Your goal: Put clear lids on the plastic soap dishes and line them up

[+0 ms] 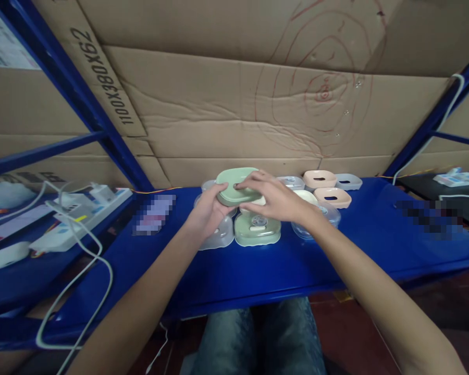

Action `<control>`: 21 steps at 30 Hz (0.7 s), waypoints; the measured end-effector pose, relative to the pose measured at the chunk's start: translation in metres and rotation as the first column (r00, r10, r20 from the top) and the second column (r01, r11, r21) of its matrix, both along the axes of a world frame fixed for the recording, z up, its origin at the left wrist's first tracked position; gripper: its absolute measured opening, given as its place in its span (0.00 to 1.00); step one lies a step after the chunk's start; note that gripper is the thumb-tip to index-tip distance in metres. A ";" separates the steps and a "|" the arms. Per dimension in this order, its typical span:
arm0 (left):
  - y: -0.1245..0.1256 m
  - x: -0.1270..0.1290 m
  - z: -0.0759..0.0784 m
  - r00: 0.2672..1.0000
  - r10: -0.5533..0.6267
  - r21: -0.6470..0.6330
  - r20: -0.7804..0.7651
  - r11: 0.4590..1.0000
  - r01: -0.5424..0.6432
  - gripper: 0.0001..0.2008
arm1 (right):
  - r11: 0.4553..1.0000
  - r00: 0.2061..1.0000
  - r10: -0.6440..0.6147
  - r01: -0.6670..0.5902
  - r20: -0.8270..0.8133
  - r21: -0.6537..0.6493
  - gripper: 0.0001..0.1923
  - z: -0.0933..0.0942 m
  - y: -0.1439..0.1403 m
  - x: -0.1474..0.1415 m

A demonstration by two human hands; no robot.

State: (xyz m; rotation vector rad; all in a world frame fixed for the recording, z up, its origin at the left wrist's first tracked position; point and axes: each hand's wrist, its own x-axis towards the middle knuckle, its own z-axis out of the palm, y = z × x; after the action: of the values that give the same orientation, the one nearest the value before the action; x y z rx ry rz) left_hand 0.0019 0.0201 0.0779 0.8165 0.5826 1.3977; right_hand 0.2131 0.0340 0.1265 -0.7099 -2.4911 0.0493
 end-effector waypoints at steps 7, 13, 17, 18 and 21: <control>0.008 -0.009 0.003 0.970 0.214 -0.121 0.115 0.972 -0.201 0.11 | 0.933 0.942 -0.257 0.300 0.217 -0.198 0.24 -0.014 0.058 0.052; 0.009 -0.012 0.000 0.978 0.197 -0.143 0.068 0.972 -0.186 0.13 | 0.874 0.886 -0.146 0.324 0.440 -0.361 0.42 -0.048 0.089 0.059; 0.010 -0.014 -0.002 0.982 0.180 -0.107 0.050 0.979 -0.174 0.15 | 0.903 0.925 -0.109 0.245 0.363 -0.352 0.46 -0.063 0.100 0.056; 0.010 -0.014 -0.002 0.983 0.181 -0.109 0.042 0.978 -0.176 0.15 | 0.904 0.929 -0.111 0.242 0.353 -0.353 0.45 -0.065 0.101 0.056; 0.011 -0.013 -0.004 0.981 0.194 -0.123 0.017 0.974 -0.191 0.16 | 0.888 0.937 -0.140 0.261 0.319 -0.378 0.43 -0.067 0.103 0.057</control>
State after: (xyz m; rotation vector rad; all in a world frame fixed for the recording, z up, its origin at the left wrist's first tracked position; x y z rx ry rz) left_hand -0.0112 0.0315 0.0739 0.6552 0.7321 1.5323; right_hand 0.2700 0.1368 0.0594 -1.2303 -2.6906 0.4428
